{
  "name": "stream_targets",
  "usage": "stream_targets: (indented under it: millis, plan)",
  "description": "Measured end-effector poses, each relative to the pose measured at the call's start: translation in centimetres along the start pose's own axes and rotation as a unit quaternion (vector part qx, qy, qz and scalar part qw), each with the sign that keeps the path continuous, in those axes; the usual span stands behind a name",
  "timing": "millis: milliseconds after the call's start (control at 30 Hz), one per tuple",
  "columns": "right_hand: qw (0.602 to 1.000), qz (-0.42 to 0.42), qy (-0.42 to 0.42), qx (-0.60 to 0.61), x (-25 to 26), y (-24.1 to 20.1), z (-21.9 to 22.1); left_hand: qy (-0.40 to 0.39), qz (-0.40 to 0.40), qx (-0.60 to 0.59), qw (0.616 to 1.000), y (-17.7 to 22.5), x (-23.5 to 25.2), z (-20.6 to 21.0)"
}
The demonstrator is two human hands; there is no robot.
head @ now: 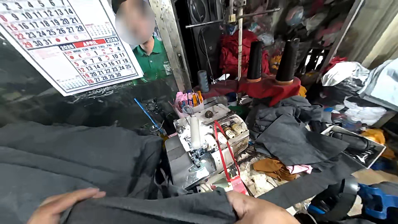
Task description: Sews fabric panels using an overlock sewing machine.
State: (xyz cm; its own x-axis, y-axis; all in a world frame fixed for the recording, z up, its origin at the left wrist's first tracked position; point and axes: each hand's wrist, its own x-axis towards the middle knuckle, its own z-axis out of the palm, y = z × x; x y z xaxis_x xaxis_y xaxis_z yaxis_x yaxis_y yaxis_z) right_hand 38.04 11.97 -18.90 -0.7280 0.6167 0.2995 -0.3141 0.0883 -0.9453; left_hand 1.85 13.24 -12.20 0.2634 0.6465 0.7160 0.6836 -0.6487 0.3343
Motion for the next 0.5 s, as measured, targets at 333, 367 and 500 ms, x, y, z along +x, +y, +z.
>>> stream_targets:
  millis: [333, 367, 500]
  plan:
    - [0.904, 0.172, 0.163, -0.357, -1.8, -1.1, -1.1, -0.069, -0.090, 0.223, 0.968, -6.2, 2.5, -6.8]
    - [0.854, 0.196, 0.196, -0.439, -1.6, -0.9, -0.9, -0.058, -0.088, 0.227, 0.968, -5.7, 3.5, -7.7]
    - [0.731, 0.112, 0.405, -0.537, -2.8, 0.1, -1.8, 0.078, -0.089, 0.183, 0.976, -3.7, 6.6, -11.3]
